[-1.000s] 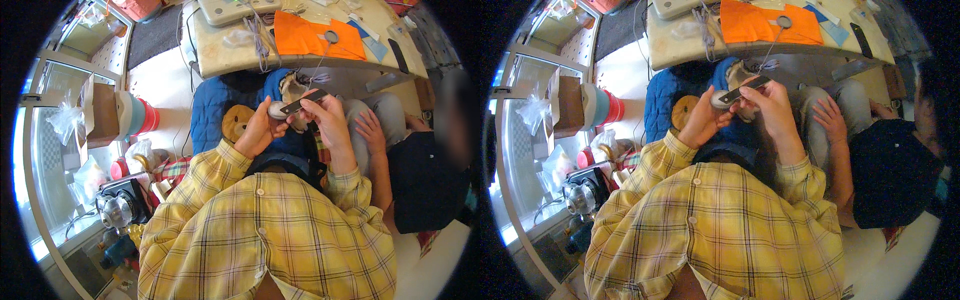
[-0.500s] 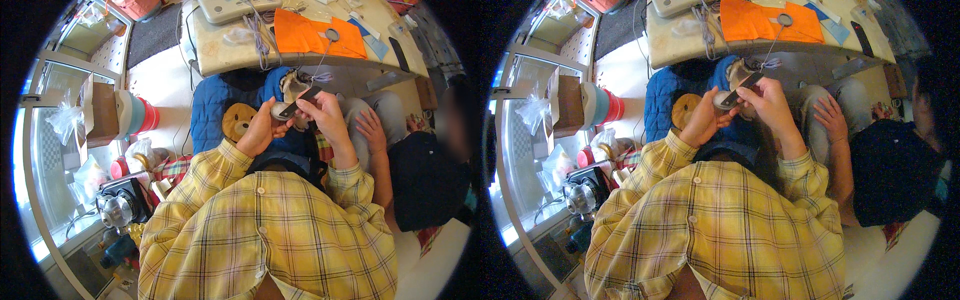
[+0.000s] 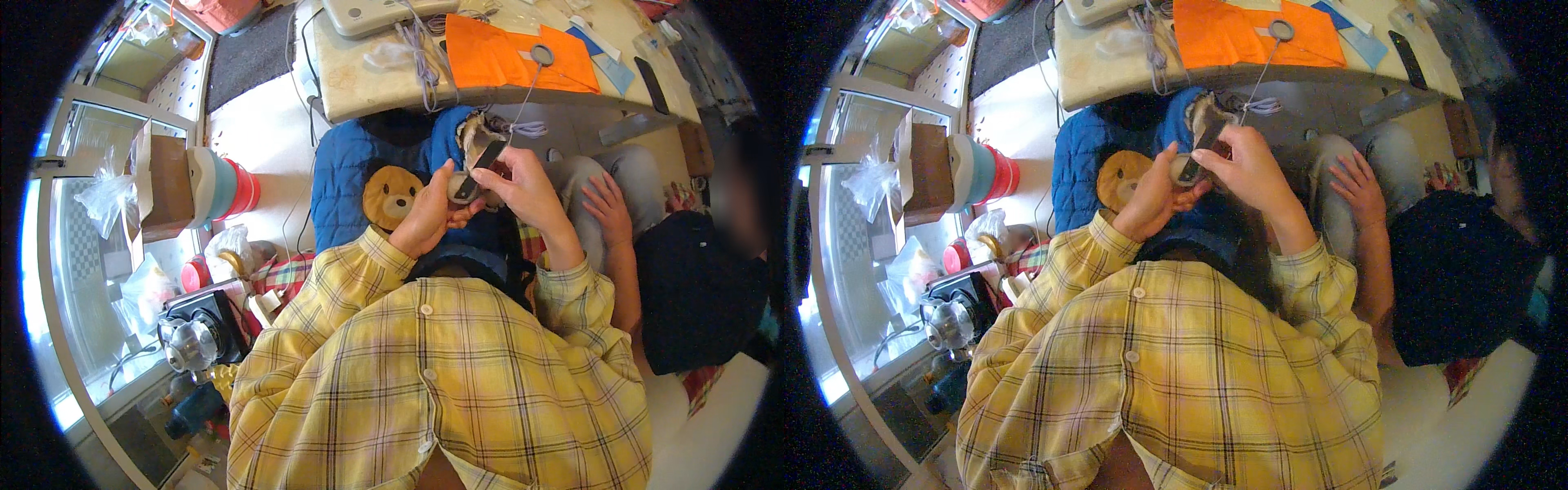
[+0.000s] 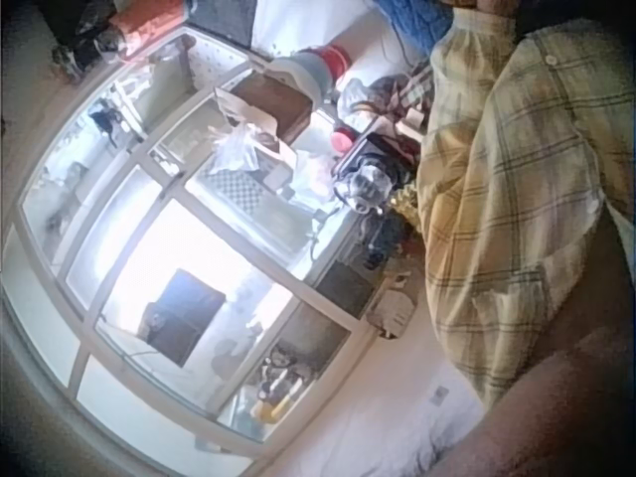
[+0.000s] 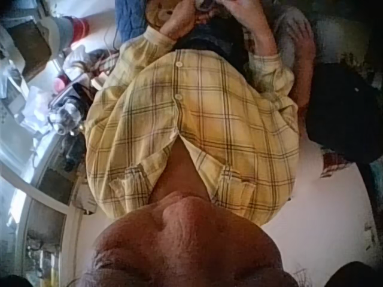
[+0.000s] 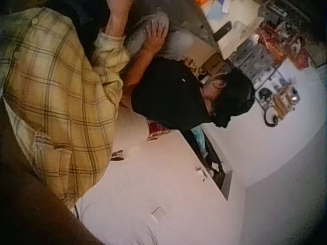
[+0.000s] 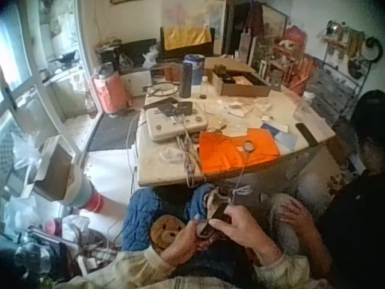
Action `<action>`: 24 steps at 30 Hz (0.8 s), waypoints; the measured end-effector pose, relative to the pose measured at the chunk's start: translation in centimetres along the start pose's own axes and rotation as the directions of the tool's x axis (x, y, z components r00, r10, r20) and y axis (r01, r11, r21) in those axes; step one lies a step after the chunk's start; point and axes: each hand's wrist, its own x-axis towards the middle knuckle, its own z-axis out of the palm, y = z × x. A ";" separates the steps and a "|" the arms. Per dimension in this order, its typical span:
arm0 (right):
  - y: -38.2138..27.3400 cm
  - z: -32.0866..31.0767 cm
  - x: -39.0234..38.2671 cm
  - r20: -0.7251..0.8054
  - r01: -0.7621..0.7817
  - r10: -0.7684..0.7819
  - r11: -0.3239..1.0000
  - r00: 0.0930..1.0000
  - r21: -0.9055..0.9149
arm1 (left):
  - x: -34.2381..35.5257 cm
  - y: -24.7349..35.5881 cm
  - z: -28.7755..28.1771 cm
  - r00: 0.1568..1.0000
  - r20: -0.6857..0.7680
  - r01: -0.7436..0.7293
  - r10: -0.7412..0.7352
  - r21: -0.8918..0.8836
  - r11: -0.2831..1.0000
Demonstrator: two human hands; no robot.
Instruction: The person sits on the floor and works on a small electronic device, using a utility knife to scrape or cut parts of the device. They then apply a liquid from a small bottle onto the device and continue to manipulate it with their hands.
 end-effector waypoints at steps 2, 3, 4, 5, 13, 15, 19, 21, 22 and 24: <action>-1.1 0.3 -0.4 0.002 -0.071 0.073 0.966 0.997 0.247 | 0.1 0.0 -0.1 1.000 -0.004 0.004 -0.004 -0.030 1.000; -1.9 0.3 -0.6 0.011 -0.106 0.109 0.925 0.994 0.365 | 0.1 0.2 -0.2 1.000 0.010 0.000 0.000 -0.047 0.999; -2.2 0.1 -0.7 -0.031 -0.076 0.090 0.948 0.995 0.310 | 0.2 0.3 -0.2 1.000 0.024 -0.003 0.005 -0.064 0.998; -2.4 -0.1 -0.8 -0.071 -0.047 0.067 0.966 0.995 0.253 | 0.2 0.4 -0.1 0.999 0.037 -0.007 0.010 -0.082 0.997; -2.3 1.5 -2.0 -0.133 -0.076 0.151 0.890 0.979 0.451 | 0.0 0.5 0.4 1.000 0.020 -0.006 0.009 -0.126 0.992; -1.8 1.7 -1.9 -0.109 -0.101 0.174 0.869 0.979 0.485 | 0.0 0.4 0.4 1.000 0.009 -0.001 0.003 -0.131 0.991; -1.6 1.9 -1.9 -0.121 -0.088 0.171 0.858 0.978 0.505 | 0.1 0.2 0.2 1.000 0.023 -0.004 0.007 -0.141 0.990; -1.6 2.0 -1.9 -0.127 -0.077 0.168 0.847 0.978 0.526 | 0.1 0.1 0.2 1.000 0.017 -0.005 0.007 -0.134 0.991; -1.6 2.0 -1.9 -0.125 -0.081 0.172 0.847 0.977 0.526 | 0.1 0.1 0.2 1.000 0.013 -0.004 0.005 -0.130 0.992; -1.7 2.0 -1.9 -0.123 -0.088 0.179 0.846 0.976 0.526 | 0.1 0.0 0.3 1.000 0.016 -0.005 0.007 -0.117 0.993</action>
